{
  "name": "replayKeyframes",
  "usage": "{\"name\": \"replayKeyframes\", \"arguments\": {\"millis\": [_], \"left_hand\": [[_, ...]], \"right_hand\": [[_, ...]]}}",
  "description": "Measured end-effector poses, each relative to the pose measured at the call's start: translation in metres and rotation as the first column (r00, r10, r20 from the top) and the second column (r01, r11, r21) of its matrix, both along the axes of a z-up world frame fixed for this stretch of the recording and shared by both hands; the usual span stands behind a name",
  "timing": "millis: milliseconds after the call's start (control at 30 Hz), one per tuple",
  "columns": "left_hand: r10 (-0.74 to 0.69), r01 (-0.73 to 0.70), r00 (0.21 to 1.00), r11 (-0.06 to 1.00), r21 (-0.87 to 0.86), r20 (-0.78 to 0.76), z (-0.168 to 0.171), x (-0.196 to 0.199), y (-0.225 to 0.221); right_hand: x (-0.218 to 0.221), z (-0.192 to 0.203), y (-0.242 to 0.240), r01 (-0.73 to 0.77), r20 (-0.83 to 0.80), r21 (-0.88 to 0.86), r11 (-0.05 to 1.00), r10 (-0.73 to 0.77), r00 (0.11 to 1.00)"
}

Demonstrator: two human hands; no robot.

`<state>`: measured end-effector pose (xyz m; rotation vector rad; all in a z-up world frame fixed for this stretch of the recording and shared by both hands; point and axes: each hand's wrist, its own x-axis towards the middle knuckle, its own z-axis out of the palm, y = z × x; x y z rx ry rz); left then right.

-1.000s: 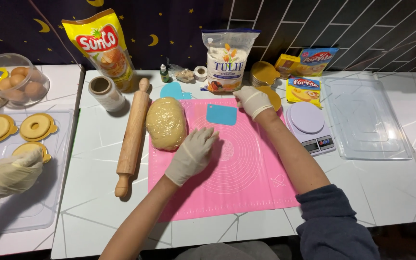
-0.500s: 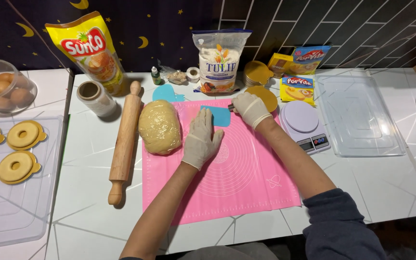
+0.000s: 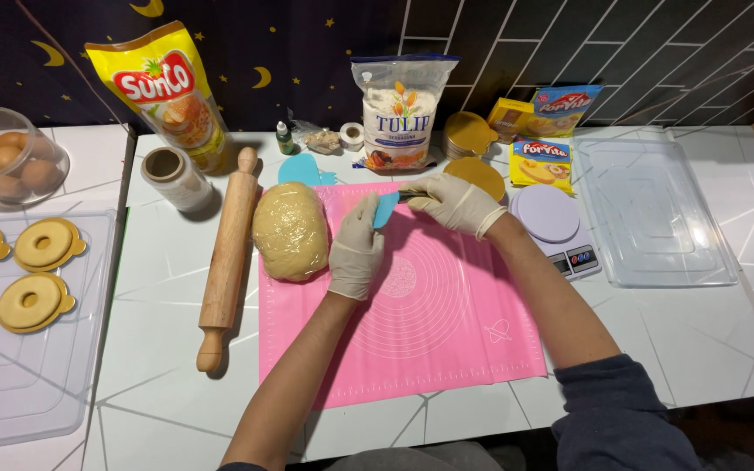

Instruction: Kneading, scraping, and dividing dough on a silicone mat in a bakery setting.

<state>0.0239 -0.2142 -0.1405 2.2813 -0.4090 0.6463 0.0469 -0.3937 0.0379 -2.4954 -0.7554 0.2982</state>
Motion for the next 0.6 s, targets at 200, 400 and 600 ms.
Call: {"name": "replayKeyframes", "arguments": {"millis": [200,400,600], "left_hand": [[-0.052,-0.03,0.987,0.87,-0.492,-0.153,0.039,-0.026,0.006],[-0.085,-0.128,0.964,0.687,-0.715,-0.254,0.053,-0.05,-0.005],[-0.258,-0.243,0.849,0.585,-0.774,-0.461,0.076,-0.095,0.01]], "right_hand": [[0.046,-0.021,-0.013,0.202,0.059,-0.297,0.933,-0.193,0.979],[0.076,-0.063,-0.006,0.21,0.077,-0.522,0.826,-0.2,0.977],[0.057,-0.047,-0.002,0.23,0.106,-0.573,0.787,-0.207,0.973]]}}
